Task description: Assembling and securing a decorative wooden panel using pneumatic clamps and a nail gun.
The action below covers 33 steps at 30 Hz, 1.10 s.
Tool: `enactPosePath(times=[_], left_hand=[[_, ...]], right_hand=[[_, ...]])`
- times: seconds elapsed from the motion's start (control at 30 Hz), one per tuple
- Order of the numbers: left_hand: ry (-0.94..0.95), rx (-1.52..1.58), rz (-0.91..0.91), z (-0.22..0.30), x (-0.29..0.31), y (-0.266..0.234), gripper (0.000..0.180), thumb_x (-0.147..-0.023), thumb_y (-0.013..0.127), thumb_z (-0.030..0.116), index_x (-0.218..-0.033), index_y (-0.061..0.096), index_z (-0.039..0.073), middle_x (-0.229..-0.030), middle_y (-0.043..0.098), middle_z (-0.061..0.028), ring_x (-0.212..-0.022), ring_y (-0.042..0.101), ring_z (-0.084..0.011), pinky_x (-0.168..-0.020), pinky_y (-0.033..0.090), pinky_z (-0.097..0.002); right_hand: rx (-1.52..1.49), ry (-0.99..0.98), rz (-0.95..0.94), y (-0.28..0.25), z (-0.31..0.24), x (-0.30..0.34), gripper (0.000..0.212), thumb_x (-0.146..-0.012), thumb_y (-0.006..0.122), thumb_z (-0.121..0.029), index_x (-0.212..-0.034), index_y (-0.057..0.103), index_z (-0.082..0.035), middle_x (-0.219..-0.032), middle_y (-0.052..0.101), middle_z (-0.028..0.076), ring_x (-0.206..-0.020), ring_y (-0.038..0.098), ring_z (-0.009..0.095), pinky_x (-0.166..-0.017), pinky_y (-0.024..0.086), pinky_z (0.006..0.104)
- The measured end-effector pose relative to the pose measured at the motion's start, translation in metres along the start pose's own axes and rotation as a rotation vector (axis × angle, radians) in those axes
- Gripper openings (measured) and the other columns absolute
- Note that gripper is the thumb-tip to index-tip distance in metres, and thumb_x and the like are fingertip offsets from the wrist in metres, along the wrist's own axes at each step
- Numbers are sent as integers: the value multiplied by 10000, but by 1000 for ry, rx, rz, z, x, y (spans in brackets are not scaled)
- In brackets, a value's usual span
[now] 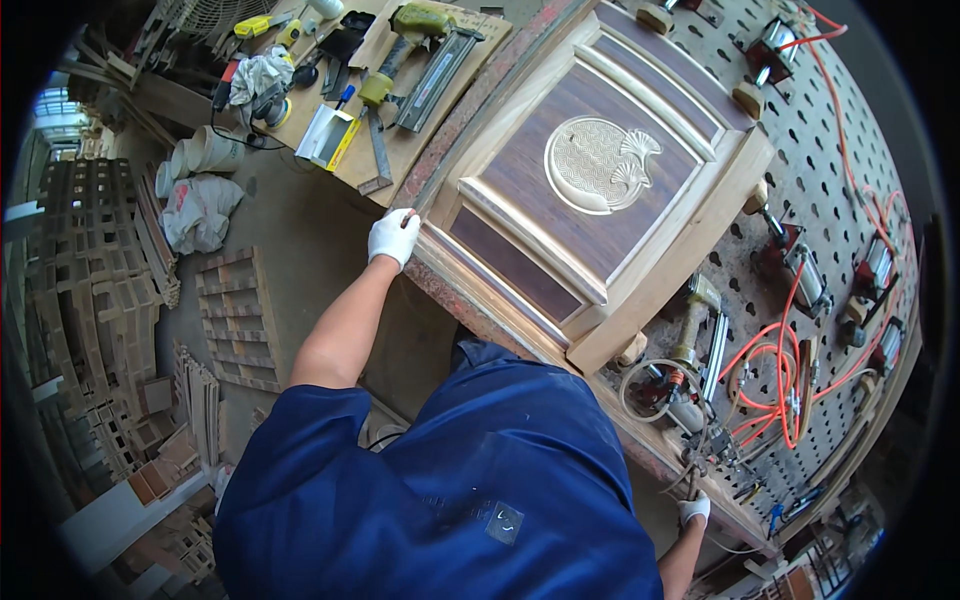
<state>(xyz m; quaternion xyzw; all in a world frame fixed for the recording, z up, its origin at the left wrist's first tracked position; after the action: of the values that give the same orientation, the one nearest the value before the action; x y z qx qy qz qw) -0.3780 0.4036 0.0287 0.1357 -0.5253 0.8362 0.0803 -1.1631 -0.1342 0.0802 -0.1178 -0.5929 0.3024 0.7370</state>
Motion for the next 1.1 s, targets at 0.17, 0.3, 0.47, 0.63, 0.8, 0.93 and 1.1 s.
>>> enactPosePath(times=[0.17, 0.3, 0.47, 0.63, 0.8, 0.93, 1.1], left_hand=[[85, 91, 37, -11, 0, 18, 327, -853, 631, 237, -1094, 699, 26, -986, 730, -98, -849, 685, -235, -774, 530, -313], [121, 145, -9, -21, -5, 29, 343, -858, 645, 226, -1149, 682, 47, -1032, 724, -113, -911, 686, -261, -822, 533, -327], [89, 126, -9, -51, -8, 14, 390, -846, 647, 188, -1190, 641, 4, -1043, 708, -114, -880, 679, -221, -810, 531, -294], [131, -3, -171, 10, 14, 21, 390, -804, 591, 271, -1109, 674, 42, -981, 711, -143, -884, 650, -340, -824, 512, -376], [172, 88, -310, 33, 67, 4, 446, -827, 629, 271, -1185, 638, 6, -1006, 702, -106, -849, 645, -230, -789, 514, -319], [86, 272, -339, 16, 126, -11, 439, -851, 633, 250, -1201, 627, -15, -1092, 701, -105, -931, 662, -225, -832, 521, -300], [-42, 307, -356, -39, 151, -8, 437, -861, 636, 243, -1215, 627, -14, -1115, 703, -105, -974, 668, -221, -856, 523, -292]], right_hand=[[-475, 93, 194, -4, 15, 76, 581, -737, 623, -47, -1311, 531, -44, -818, 635, 116, -515, 513, 199, -448, 441, 327], [-671, 44, 255, -29, -49, 158, 638, -742, 622, -47, -1368, 500, -43, -804, 627, 104, -484, 492, 164, -429, 423, 304], [-631, -464, 516, -50, -112, 136, 667, -763, 651, -56, -1405, 475, -16, -958, 663, 121, -581, 541, 144, -511, 455, 265], [-740, -454, 418, -129, -235, 93, 610, -739, 669, -96, -1319, 534, 36, -1154, 670, 182, -973, 651, 267, -851, 505, 319], [-330, -535, 557, -177, -323, -5, 544, -749, 625, -108, -1280, 566, -1, -1115, 684, 171, -960, 662, 331, -849, 517, 374], [-217, -610, 619, -174, -345, -59, 520, -763, 610, -121, -1272, 574, -24, -1119, 682, 173, -974, 655, 358, -849, 519, 393], [-50, -540, 810, -177, -358, -41, 474, -774, 616, -146, -1243, 604, -77, -1115, 661, 172, -985, 629, 387, -874, 506, 408]])
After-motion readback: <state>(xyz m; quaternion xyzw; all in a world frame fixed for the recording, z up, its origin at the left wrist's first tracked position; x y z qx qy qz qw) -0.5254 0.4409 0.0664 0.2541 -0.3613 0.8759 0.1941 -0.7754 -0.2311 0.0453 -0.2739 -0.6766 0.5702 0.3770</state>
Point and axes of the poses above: each hand's wrist, its own x-axis away from the middle knuckle, its own y-axis out of the palm, z = x × y, the point moved 5 cm from there along -x, towards the middle knuckle
